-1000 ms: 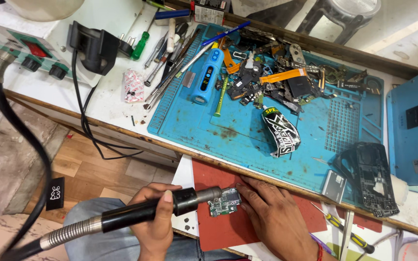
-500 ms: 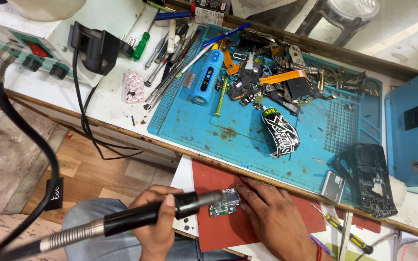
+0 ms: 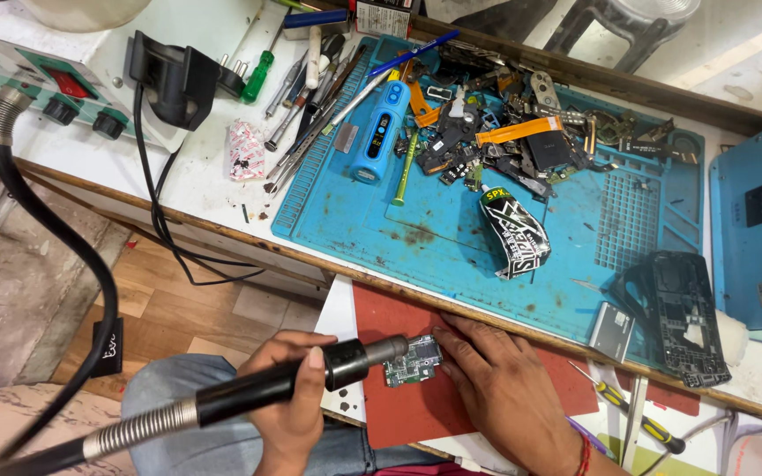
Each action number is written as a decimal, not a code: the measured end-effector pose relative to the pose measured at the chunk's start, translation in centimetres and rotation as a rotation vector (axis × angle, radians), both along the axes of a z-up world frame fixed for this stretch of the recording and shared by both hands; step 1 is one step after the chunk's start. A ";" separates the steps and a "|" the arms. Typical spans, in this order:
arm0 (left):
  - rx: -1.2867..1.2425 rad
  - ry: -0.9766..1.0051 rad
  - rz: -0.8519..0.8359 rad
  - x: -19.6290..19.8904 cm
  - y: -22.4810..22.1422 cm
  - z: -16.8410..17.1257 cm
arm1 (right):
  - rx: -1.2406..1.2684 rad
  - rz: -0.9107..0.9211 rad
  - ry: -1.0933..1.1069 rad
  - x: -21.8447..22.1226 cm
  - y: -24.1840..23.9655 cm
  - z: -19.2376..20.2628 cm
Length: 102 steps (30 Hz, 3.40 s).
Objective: The person applies heat to a circuit board using a handheld tool while holding it in place by hand on a workbench.
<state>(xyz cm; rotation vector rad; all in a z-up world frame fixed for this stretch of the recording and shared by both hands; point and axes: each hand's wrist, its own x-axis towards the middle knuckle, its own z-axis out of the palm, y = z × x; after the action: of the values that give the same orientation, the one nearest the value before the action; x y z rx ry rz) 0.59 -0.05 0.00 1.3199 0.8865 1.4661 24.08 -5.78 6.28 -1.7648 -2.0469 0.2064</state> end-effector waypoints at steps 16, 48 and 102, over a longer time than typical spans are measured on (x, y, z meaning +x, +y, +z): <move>-0.054 -0.030 0.158 0.2 -0.1 -0.5 | 0.007 0.010 0.007 -0.1 0.0 0.2; -0.035 -0.056 -0.118 -0.8 0.3 0.2 | -0.007 0.012 -0.003 -0.2 0.1 0.4; 0.033 0.082 -0.110 -0.7 0.4 -0.9 | 0.026 0.005 0.004 0.1 -0.1 -0.1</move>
<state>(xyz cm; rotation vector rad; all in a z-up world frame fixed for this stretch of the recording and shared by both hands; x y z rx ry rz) -0.12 0.40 -0.89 1.4389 0.8323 1.3547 24.18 -5.84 6.14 -1.7429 -2.0417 0.1841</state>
